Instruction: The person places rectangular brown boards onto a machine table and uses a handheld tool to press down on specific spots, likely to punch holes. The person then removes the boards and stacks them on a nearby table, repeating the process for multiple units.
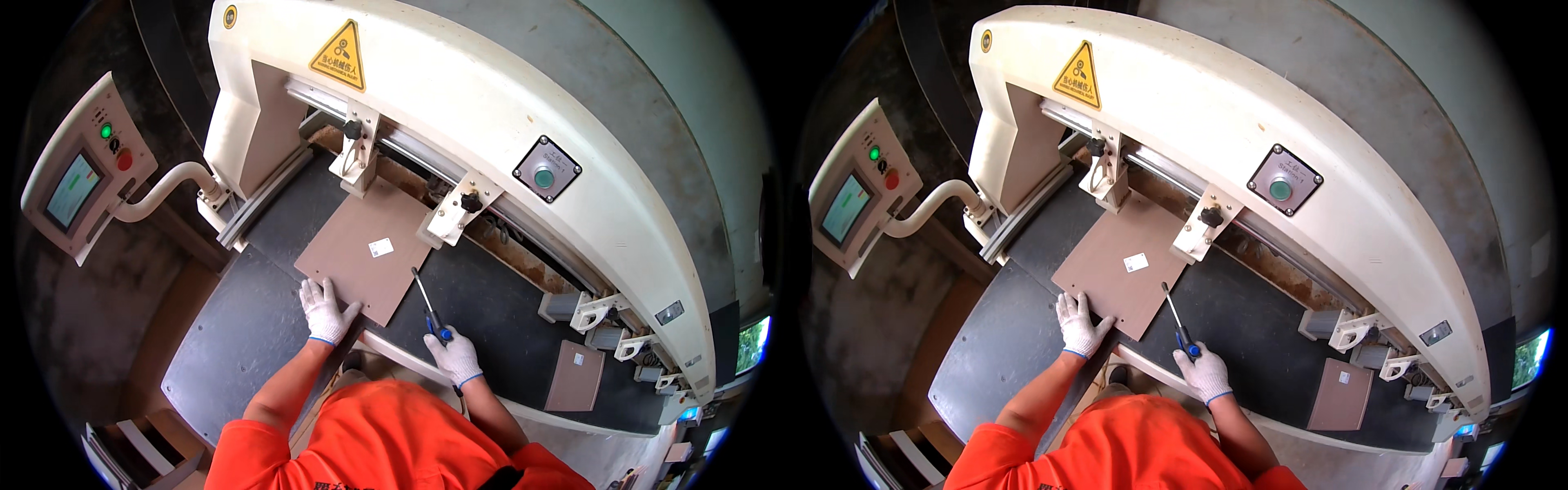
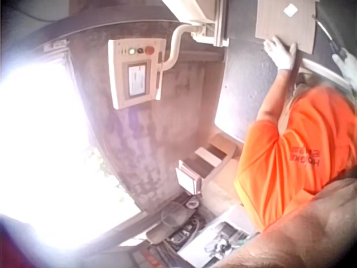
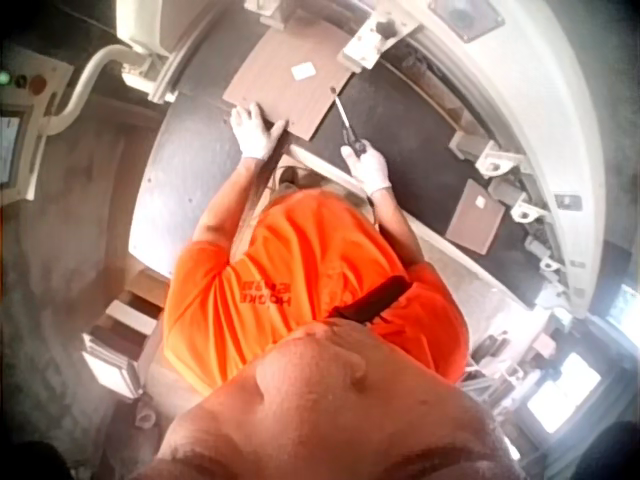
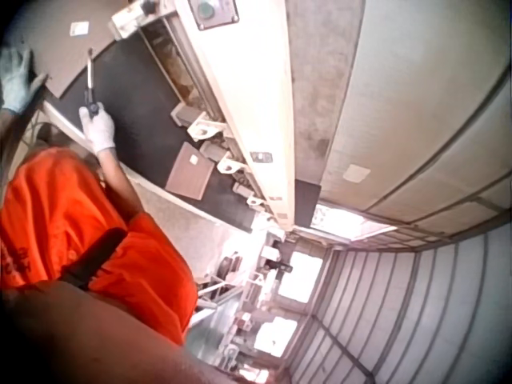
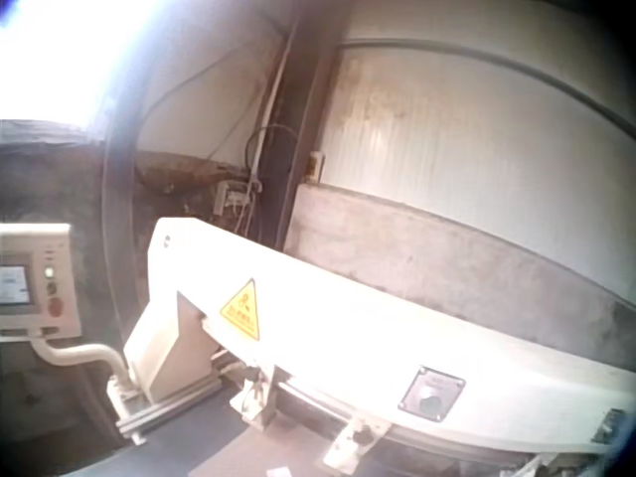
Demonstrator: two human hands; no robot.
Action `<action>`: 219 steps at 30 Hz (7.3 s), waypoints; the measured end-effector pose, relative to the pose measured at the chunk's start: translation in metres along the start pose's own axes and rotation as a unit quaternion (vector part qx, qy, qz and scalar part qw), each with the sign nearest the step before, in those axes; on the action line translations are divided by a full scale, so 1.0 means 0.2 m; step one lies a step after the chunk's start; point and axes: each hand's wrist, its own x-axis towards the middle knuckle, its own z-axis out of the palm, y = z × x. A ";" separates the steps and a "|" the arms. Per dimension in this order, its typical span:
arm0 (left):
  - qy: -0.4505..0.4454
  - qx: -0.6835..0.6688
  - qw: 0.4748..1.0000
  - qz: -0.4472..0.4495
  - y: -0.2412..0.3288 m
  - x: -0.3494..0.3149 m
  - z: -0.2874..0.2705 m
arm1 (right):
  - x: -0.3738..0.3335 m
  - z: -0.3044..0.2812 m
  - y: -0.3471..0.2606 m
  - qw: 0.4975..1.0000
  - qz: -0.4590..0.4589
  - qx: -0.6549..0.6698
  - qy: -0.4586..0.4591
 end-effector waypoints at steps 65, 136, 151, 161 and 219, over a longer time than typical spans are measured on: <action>-0.038 0.152 0.984 0.086 0.38 -0.17 0.26 | -0.35 -0.25 1.35 0.816 0.217 0.535 -0.035; 0.045 0.167 0.968 0.181 0.44 -0.23 0.31 | -0.31 -0.18 1.45 0.854 0.107 0.500 -0.099; 0.076 0.136 0.969 0.192 0.42 -0.23 0.31 | -0.42 -0.19 1.34 0.925 0.084 0.358 -0.096; 0.069 0.084 0.994 0.008 0.29 0.26 0.02 | -0.45 -0.17 1.15 0.910 0.152 0.380 -0.073; -0.393 -0.516 0.712 -0.269 0.21 -0.90 0.01 | 0.21 -0.02 -0.23 0.957 -0.143 -0.237 -0.082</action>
